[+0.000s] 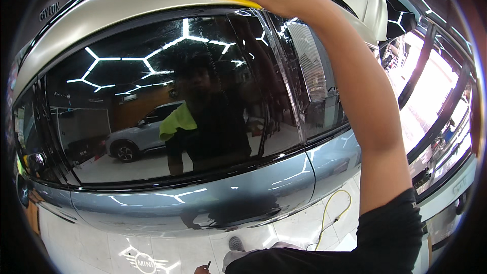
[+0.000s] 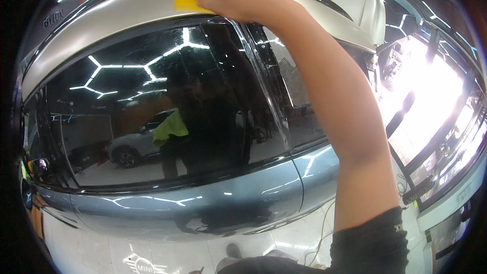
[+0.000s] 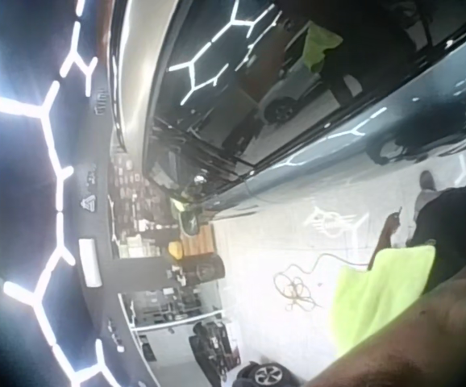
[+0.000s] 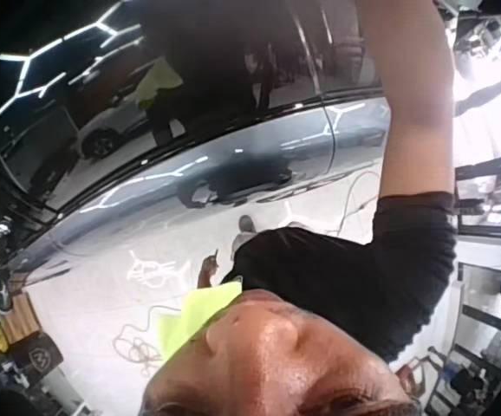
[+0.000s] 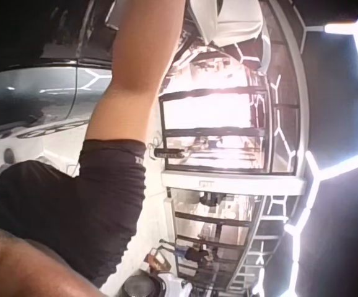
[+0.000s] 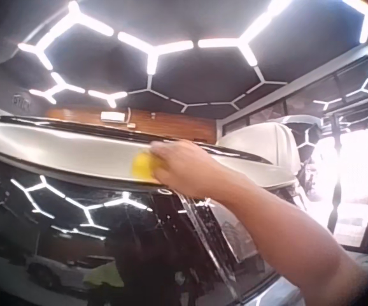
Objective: The person applies a protective film to the rear window of a grey car. They use a yellow squeegee to smooth the film and a utility knife to trim the edges, followed by wiping the surface with a yellow microfiber cloth.
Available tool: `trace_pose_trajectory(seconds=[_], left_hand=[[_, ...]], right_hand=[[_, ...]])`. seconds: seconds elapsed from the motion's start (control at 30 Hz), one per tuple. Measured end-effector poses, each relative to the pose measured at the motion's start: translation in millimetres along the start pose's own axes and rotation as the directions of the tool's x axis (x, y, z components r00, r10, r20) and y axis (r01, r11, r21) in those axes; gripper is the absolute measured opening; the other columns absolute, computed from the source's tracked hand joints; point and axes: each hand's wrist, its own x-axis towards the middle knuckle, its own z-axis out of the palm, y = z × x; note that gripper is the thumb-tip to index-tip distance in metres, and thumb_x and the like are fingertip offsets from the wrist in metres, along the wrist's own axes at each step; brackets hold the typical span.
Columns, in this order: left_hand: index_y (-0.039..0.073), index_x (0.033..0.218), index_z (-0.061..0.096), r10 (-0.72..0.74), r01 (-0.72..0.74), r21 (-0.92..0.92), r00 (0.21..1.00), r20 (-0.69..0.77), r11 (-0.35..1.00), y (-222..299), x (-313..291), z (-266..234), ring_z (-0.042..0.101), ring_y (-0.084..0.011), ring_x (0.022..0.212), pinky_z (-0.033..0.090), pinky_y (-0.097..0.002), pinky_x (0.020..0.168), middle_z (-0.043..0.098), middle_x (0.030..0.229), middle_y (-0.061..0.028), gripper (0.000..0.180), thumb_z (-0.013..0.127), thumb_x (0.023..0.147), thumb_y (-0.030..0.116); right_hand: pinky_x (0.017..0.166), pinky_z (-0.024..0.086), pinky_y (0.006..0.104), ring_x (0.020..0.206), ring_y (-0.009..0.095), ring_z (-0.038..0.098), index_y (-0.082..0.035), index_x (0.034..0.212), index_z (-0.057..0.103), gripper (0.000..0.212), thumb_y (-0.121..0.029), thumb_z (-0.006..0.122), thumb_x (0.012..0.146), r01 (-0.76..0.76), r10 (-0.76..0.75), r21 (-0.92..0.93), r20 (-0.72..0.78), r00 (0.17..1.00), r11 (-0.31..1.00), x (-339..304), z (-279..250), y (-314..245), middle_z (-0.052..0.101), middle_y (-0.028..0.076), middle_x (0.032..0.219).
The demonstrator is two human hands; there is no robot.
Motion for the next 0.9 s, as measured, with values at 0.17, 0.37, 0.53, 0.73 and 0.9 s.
trace_pose_trajectory(seconds=[0.17, 0.37, 0.53, 0.73, 0.9], left_hand=[[0.003, 0.134, 0.056, -0.643, 0.61, -0.68, 0.72, 0.262, 0.406, 28, -2, 22, 0.059, -0.0181, 0.054, 0.047, -0.034, 0.045, 0.067, 0.073, -0.0095, 0.045, 0.064, 0.09, 0.005], [0.001, 0.122, 0.061, -0.597, 0.405, -0.758, 0.802, 0.025, 0.511, 57, -33, 50, 0.054, -0.0152, 0.05, 0.044, -0.0308, 0.041, 0.064, 0.072, -0.0071, 0.031, 0.06, 0.097, 0.02], [-0.002, 0.124, 0.061, -0.37, 0.365, 0.104, 0.929, 0.034, 0.925, 90, -61, 91, 0.065, -0.0389, 0.1, 0.053, -0.046, 0.092, 0.071, 0.102, -0.0222, 0.043, 0.053, 0.098, 0.031], [0.0, 0.118, 0.066, -0.62, 0.63, -0.281, 0.773, 0.134, 0.724, 132, -83, 81, 0.067, -0.0358, 0.096, 0.054, -0.0423, 0.092, 0.071, 0.102, -0.02, 0.035, 0.047, 0.099, 0.024], [-0.001, 0.11, 0.066, -0.596, 0.585, -0.27, 0.802, 0.046, 0.765, 91, -78, 81, 0.068, -0.0303, 0.081, 0.057, -0.0399, 0.075, 0.072, 0.091, -0.0165, 0.027, 0.055, 0.093, 0.016]], right_hand=[[0.094, 0.052, 0.0404, 0.103, 0.031, 0.065, -0.009, 0.123, 0.065, 0.033, -0.014, 0.065, 0.09, 0.128, -0.126, -0.078, 0.036, 0.991, 0.989, -112, 20, 4, 0.07, 0.014, 0.11], [0.088, 0.049, 0.0387, 0.095, 0.027, 0.061, -0.006, 0.105, 0.068, 0.029, -0.01, 0.068, 0.076, 0.334, -0.361, -0.202, -0.117, 0.925, 0.921, -149, 84, 8, 0.068, 0.01, 0.102], [0.077, 0.046, 0.0365, 0.086, 0.024, 0.056, -0.008, 0.092, 0.065, 0.014, -0.014, 0.063, 0.079, 0.325, -0.325, -0.014, 0.016, 0.946, 0.945, -261, 125, -37, 0.06, 0.005, 0.086], [0.079, 0.05, 0.0389, 0.089, 0.027, 0.06, -0.008, 0.101, 0.063, 0.017, -0.01, 0.062, 0.085, 0.135, -0.156, -0.1, -0.241, 0.958, 0.986, -160, 80, 1, 0.066, 0.007, 0.092], [0.075, 0.047, 0.0359, 0.089, 0.025, 0.059, -0.01, 0.098, 0.064, 0.02, -0.009, 0.065, 0.078, 0.206, -0.213, -0.107, -0.063, 0.975, 0.973, -251, 123, -49, 0.064, 0.006, 0.088]])
